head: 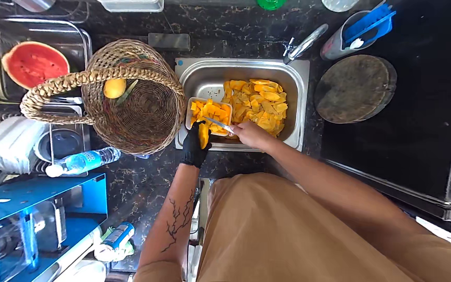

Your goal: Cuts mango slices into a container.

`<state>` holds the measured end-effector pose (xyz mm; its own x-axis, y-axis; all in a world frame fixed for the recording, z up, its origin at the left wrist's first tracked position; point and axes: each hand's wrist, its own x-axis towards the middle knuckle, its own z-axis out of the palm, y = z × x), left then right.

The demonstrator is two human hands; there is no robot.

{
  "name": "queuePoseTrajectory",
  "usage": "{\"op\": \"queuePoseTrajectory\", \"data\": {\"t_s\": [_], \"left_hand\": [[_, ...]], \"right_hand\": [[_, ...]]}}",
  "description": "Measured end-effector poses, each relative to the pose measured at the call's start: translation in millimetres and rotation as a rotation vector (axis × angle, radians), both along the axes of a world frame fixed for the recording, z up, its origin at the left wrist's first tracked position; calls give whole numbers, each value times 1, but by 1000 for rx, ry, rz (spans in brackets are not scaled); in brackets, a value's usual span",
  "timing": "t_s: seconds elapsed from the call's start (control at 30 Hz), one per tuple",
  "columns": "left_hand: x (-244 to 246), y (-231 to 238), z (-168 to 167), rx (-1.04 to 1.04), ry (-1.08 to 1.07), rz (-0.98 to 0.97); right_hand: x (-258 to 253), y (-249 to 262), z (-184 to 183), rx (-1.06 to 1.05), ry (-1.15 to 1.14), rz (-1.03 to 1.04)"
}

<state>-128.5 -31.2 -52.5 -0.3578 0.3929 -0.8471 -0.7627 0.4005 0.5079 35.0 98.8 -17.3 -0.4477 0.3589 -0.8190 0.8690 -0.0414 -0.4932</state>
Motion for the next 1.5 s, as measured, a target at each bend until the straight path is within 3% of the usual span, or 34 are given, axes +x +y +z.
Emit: {"op": "queuePoseTrajectory", "data": {"t_s": [0.1,0.27,0.43,0.63,0.87,1.0,1.1,1.2,1.3,1.5], "left_hand": [[7,4,-2,-13,29,52],[23,28,41,54,-9,195],[9,4,3,275,-23,220],[23,8,12,280,7,217],[8,5,7,192,24,211],[5,3,6,159,-23,201],[-1,-3,3,269,-141,142],[-9,-10,7,329,-261,31],[-10,-24,5,454,-308,-42],[4,-21,28,394,-246,-43]], "right_hand": [[5,-18,17,84,117,-10],[-2,-45,11,531,403,208],[1,-42,-2,736,388,261],[-10,-45,7,763,378,284],[4,-23,-8,691,287,252],[8,-9,3,460,42,204],[11,5,16,270,-116,156],[14,9,22,187,-43,76],[16,-1,25,194,168,89],[9,-25,20,347,343,232]]}}
